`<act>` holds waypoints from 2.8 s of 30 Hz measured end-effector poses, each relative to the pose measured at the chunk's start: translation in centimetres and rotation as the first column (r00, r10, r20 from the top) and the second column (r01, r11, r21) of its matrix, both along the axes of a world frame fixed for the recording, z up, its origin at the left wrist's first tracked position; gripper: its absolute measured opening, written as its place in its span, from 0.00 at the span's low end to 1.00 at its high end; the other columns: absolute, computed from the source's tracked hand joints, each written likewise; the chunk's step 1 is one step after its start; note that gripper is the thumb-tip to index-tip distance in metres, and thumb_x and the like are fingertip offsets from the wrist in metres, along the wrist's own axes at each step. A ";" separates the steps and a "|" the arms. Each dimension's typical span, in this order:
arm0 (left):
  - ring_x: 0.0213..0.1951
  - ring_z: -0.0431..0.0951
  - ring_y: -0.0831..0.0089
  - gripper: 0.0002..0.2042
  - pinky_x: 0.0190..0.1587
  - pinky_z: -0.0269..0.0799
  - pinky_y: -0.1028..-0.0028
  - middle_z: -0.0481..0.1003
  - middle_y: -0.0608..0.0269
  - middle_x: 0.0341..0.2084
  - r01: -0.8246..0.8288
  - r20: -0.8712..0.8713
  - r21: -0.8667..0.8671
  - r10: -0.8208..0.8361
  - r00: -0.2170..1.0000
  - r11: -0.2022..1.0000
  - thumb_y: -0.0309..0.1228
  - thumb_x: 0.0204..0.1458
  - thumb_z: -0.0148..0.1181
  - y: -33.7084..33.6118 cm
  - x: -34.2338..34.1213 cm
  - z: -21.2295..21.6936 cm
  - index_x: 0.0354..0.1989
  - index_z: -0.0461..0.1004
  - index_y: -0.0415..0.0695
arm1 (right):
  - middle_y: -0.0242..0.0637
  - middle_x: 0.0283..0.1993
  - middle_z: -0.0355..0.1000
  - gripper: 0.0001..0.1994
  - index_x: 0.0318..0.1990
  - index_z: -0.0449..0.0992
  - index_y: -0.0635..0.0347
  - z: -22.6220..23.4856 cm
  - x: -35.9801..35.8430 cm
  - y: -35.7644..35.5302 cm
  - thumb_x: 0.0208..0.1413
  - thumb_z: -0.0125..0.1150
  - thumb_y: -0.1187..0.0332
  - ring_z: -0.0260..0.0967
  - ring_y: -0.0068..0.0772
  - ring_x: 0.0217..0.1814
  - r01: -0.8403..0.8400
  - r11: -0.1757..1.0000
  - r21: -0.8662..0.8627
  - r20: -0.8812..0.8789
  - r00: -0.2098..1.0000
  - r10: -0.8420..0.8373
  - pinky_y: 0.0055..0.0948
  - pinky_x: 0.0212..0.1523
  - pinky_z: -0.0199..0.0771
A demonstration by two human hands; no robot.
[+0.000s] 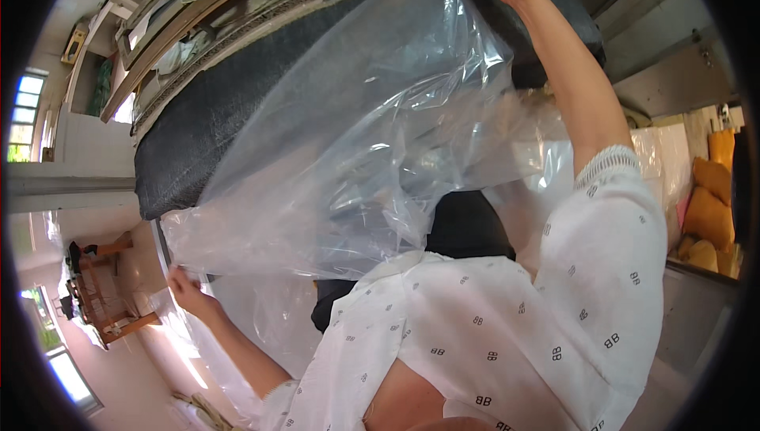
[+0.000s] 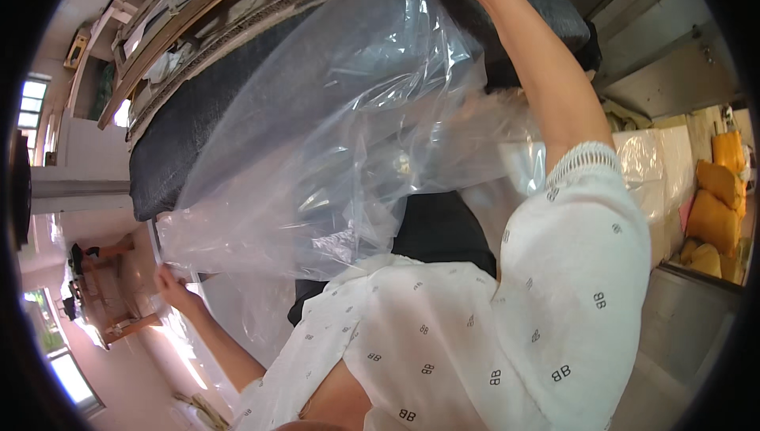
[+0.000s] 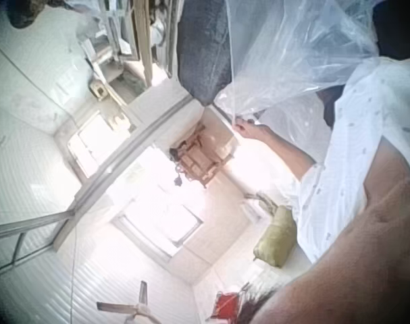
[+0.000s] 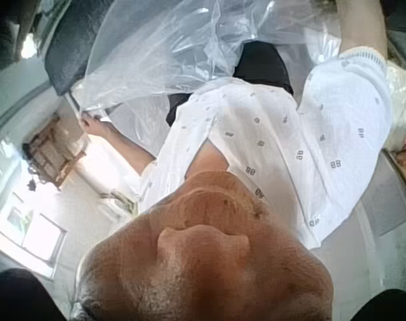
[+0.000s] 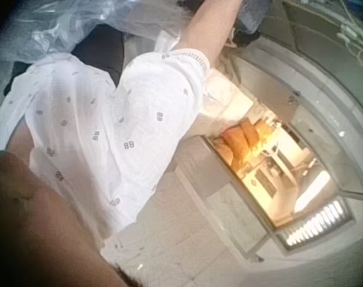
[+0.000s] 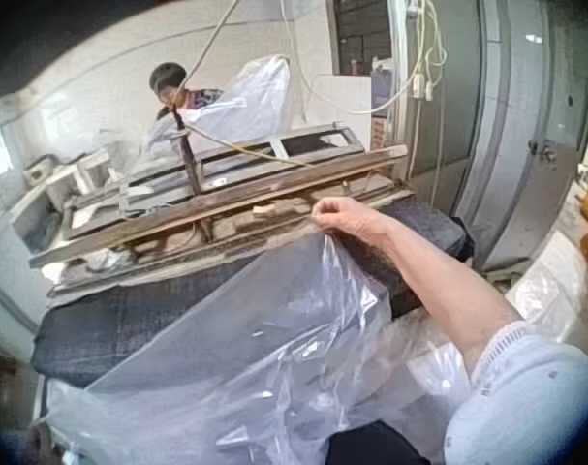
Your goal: The recorder is placing a large plastic sheet over a long industrial object or component on a workbench.
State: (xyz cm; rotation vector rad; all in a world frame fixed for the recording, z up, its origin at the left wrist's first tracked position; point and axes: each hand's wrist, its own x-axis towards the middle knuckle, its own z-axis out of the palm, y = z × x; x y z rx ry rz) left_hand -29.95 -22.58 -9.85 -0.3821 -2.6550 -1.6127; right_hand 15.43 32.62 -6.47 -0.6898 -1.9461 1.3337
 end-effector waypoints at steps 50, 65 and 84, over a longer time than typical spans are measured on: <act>0.31 0.68 0.79 0.16 0.36 0.63 0.83 0.72 0.66 0.28 0.494 -0.330 0.052 -0.452 0.829 0.868 0.41 0.48 0.60 26.0 -16.3 1.4 0.36 0.75 0.39 | 0.41 0.45 0.68 0.19 0.28 0.78 0.56 -3.1 -1.4 -1.1 0.47 0.54 0.48 0.60 0.47 0.51 0.603 0.595 0.532 0.443 0.400 -0.802 0.40 0.52 0.57; 0.49 0.67 0.60 0.17 0.52 0.59 0.65 0.69 0.55 0.46 0.728 -0.611 -0.355 -0.735 0.295 0.587 0.29 0.49 0.55 18.8 14.0 6.6 0.49 0.67 0.41 | 0.36 0.44 0.68 0.17 0.35 0.72 0.56 -4.8 1.1 -6.0 0.43 0.61 0.54 0.56 0.39 0.54 0.432 0.586 0.686 0.229 0.636 -0.737 0.41 0.54 0.51; 0.38 0.69 0.75 0.10 0.41 0.66 0.76 0.69 0.65 0.34 0.333 -0.155 0.378 -0.296 0.943 0.864 0.31 0.51 0.53 6.6 -0.5 8.4 0.38 0.69 0.40 | 0.19 0.22 0.58 0.04 0.31 0.67 0.60 10.0 -1.9 -22.7 0.53 0.55 0.71 0.50 0.09 0.23 -0.075 0.987 0.144 0.048 0.996 0.069 0.13 0.23 0.50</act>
